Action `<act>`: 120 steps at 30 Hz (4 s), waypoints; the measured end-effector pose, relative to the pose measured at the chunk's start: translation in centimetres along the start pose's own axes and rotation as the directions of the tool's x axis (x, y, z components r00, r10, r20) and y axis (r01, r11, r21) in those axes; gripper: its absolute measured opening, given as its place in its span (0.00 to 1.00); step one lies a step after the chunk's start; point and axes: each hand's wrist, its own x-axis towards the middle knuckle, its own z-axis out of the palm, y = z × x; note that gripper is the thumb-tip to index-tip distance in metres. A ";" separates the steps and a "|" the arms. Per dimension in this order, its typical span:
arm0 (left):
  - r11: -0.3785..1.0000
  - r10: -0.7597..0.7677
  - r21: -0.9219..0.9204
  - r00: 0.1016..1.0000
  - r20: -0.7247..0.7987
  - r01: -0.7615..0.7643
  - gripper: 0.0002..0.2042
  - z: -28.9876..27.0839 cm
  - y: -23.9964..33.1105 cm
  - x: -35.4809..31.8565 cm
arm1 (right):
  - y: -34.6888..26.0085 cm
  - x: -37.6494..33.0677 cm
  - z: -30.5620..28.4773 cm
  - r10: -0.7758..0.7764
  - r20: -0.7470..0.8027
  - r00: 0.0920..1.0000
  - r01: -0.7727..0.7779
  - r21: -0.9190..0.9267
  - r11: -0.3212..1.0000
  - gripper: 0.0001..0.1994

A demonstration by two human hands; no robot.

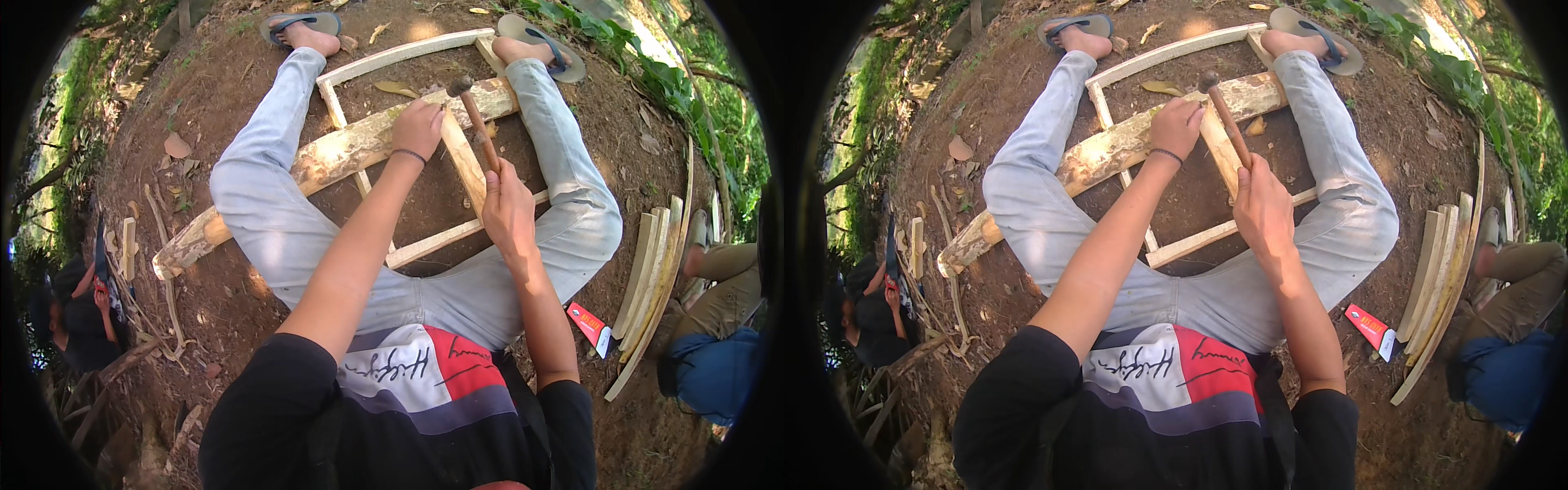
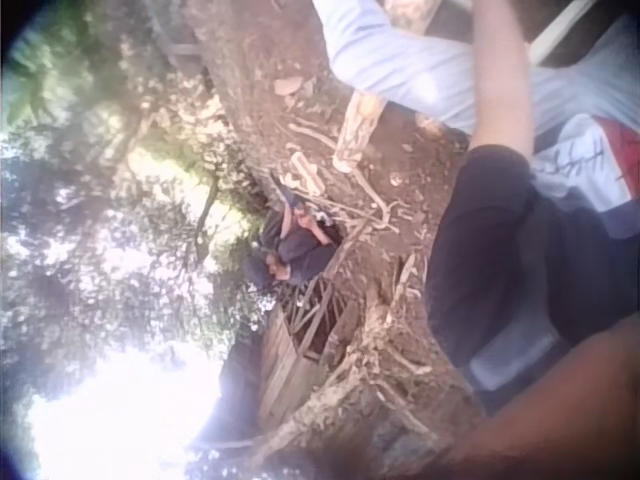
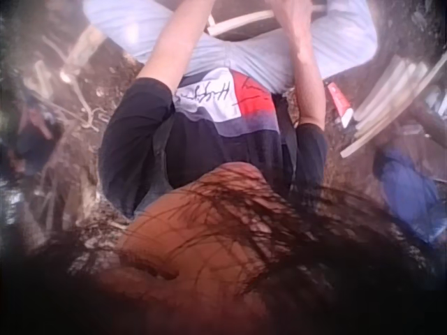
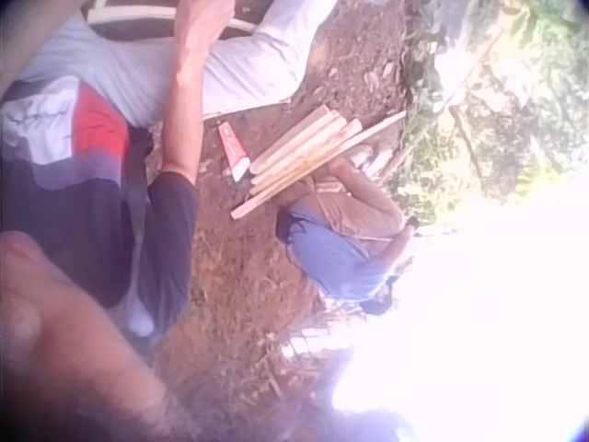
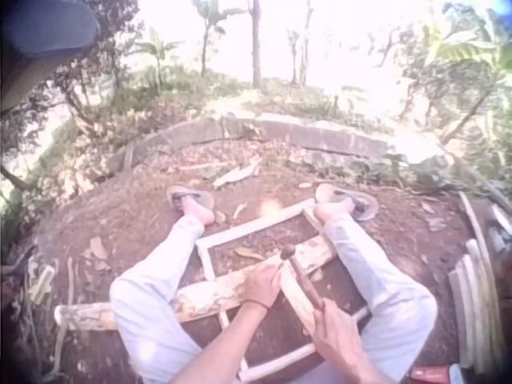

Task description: The person constructs a wooden frame by positioning wood pieces together and hammering nails to secure them.

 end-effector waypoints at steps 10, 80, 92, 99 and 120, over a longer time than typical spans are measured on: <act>1.000 -0.020 0.013 1.000 0.024 0.020 0.06 -0.2 0.5 0.2 | 0.0 -0.2 1.0 -0.031 -0.045 0.999 0.028 -0.052 0.998 0.13; 0.421 -0.591 -0.365 0.557 0.584 0.830 0.22 1.7 4.1 -5.0 | 0.7 0.2 0.7 0.047 0.008 0.999 -0.047 -0.031 0.998 0.11; 0.136 -0.522 -0.455 0.454 0.722 0.880 0.11 2.1 4.3 -4.6 | -0.1 0.1 1.0 -0.106 -0.079 0.991 0.095 -0.130 0.987 0.11; 0.099 -0.516 -0.467 0.447 0.731 0.879 0.12 1.5 4.5 -5.0 | -1.9 -0.6 0.2 -0.086 -0.179 0.980 0.092 0.027 0.995 0.11; 0.102 -0.525 -0.465 0.444 0.726 0.880 0.11 2.1 4.1 -4.6 | -1.8 -0.1 0.2 -0.146 -0.151 0.978 0.137 -0.071 0.988 0.09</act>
